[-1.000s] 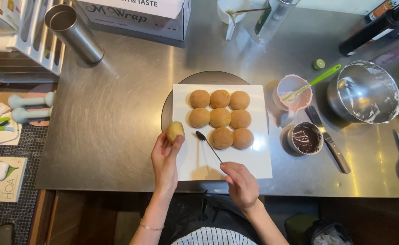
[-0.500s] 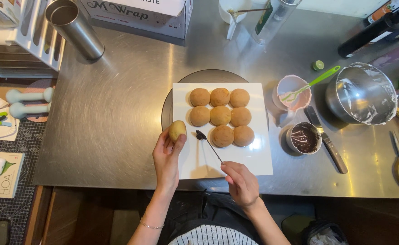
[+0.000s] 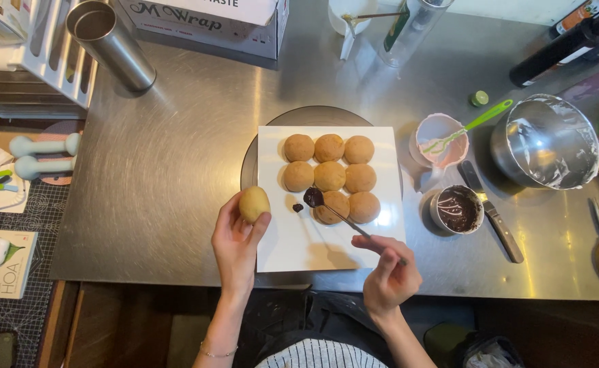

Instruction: Melting chocolate in a microwave and using a spoon to fill small bread buns.

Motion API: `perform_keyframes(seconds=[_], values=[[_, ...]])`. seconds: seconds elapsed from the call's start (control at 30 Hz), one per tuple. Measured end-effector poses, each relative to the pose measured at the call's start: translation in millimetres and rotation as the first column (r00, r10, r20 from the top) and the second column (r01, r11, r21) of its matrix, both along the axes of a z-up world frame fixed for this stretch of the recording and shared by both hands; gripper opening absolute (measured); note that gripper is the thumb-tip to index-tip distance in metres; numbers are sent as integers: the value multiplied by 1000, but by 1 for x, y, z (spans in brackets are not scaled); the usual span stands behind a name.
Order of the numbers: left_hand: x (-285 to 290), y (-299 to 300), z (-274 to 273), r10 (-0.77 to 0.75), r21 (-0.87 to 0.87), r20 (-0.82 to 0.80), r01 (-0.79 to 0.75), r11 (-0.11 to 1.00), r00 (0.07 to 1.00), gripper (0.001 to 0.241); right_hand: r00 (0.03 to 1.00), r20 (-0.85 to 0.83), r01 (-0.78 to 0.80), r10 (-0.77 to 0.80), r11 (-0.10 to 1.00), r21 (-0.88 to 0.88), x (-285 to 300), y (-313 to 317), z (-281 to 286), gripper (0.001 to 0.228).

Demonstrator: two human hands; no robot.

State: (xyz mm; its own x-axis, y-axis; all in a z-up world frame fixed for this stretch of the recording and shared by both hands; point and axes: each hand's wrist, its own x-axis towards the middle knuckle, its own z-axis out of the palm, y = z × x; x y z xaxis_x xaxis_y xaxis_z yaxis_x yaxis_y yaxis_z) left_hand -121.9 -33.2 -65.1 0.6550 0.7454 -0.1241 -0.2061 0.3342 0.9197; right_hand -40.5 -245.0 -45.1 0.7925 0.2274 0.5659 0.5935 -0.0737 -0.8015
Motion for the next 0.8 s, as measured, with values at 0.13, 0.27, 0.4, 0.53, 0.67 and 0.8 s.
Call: perform_keyframes(seconds=[0.13,0.27,0.4,0.53,0.67,0.8], values=[[-9,4,17,23,270,-36,-12,963,999,59,888,-458,195,-46,939,283,13,2,1,40],[8,-1,34,29,513,-306,140,847,952,62,769,-640,350,-13,845,404,32,-8,-3,42],[29,-14,26,14,731,-322,239,640,947,72,748,-663,434,-25,774,461,45,-27,-2,45],[36,-18,25,6,745,-367,290,600,930,71,772,-625,480,-115,750,455,54,-49,4,46],[34,-16,22,-17,729,-297,238,642,955,65,771,-599,534,-214,729,427,64,-79,-1,47],[35,-13,18,30,784,-308,236,573,951,66,780,-549,577,-302,687,442,79,-116,-12,47]])
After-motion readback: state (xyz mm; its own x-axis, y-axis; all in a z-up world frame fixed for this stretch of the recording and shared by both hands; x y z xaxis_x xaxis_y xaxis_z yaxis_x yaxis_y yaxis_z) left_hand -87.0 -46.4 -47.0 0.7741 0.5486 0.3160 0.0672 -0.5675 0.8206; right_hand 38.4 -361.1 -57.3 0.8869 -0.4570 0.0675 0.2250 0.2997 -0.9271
